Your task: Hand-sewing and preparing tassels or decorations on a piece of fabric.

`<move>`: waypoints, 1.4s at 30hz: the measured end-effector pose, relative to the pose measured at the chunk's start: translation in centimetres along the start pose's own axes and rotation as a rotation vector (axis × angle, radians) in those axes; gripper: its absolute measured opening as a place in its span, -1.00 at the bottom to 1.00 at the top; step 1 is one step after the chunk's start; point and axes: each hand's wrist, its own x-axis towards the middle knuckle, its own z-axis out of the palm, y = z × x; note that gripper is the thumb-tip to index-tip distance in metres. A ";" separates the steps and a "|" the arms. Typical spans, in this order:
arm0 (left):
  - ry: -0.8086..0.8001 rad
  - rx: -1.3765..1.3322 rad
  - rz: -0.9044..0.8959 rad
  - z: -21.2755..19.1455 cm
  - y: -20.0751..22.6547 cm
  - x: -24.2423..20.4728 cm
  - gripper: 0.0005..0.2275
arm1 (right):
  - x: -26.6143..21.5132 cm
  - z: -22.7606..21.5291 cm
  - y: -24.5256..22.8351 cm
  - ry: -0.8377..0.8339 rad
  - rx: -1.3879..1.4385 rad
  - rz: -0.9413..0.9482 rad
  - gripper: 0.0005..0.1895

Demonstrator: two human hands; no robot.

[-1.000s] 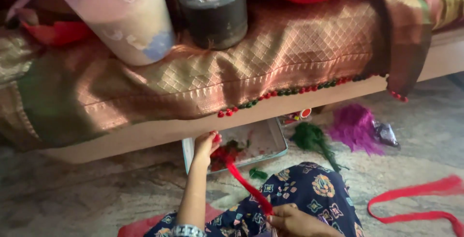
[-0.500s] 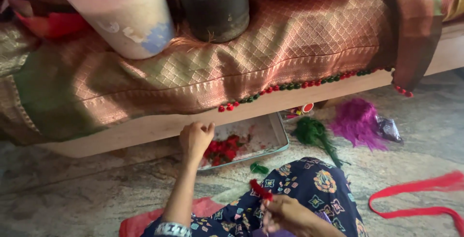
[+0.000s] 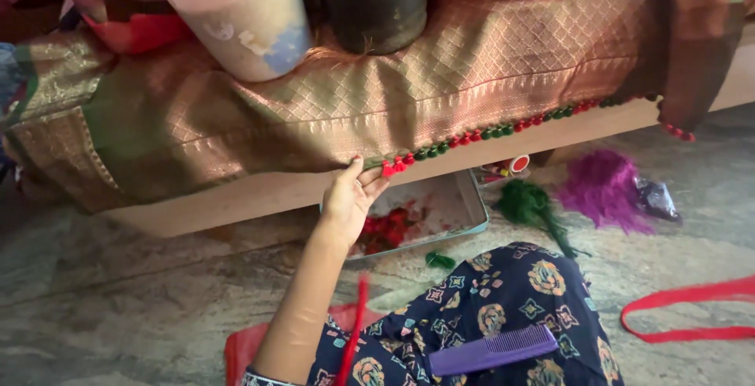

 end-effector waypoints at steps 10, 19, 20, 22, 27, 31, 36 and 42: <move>0.044 0.333 0.224 0.0 -3.2 -0.5 -0.82 | -2.4 -1.6 -5.3 0.084 -0.555 -0.047 -0.76; 0.207 0.370 0.421 0.4 -5.2 1.3 -0.87 | -3.2 -4.6 -16.4 0.266 -0.381 -0.295 -0.73; 0.237 0.393 0.413 -0.4 -5.7 1.7 -0.89 | -3.4 -4.3 -17.6 0.224 -0.303 -0.359 -0.71; 0.278 0.489 0.417 -2.6 -7.2 2.8 -0.83 | -3.0 -3.9 -19.0 0.133 -0.069 -0.421 -0.67; 0.266 0.400 0.391 3.2 -5.0 -0.9 -0.96 | 0.0 -3.4 -20.3 0.048 0.316 -0.556 -0.61; 0.218 0.247 0.454 3.5 -5.5 -0.7 -0.93 | 1.0 -2.7 -20.0 0.088 0.323 -0.607 -0.73; 0.261 0.213 0.389 4.2 -6.0 -0.8 -0.94 | 2.1 -3.9 -17.8 0.053 0.325 -0.671 -0.78; 0.023 -0.251 0.321 5.4 -4.8 -2.3 -0.90 | 1.8 -7.1 -18.4 0.110 0.433 -0.627 -0.73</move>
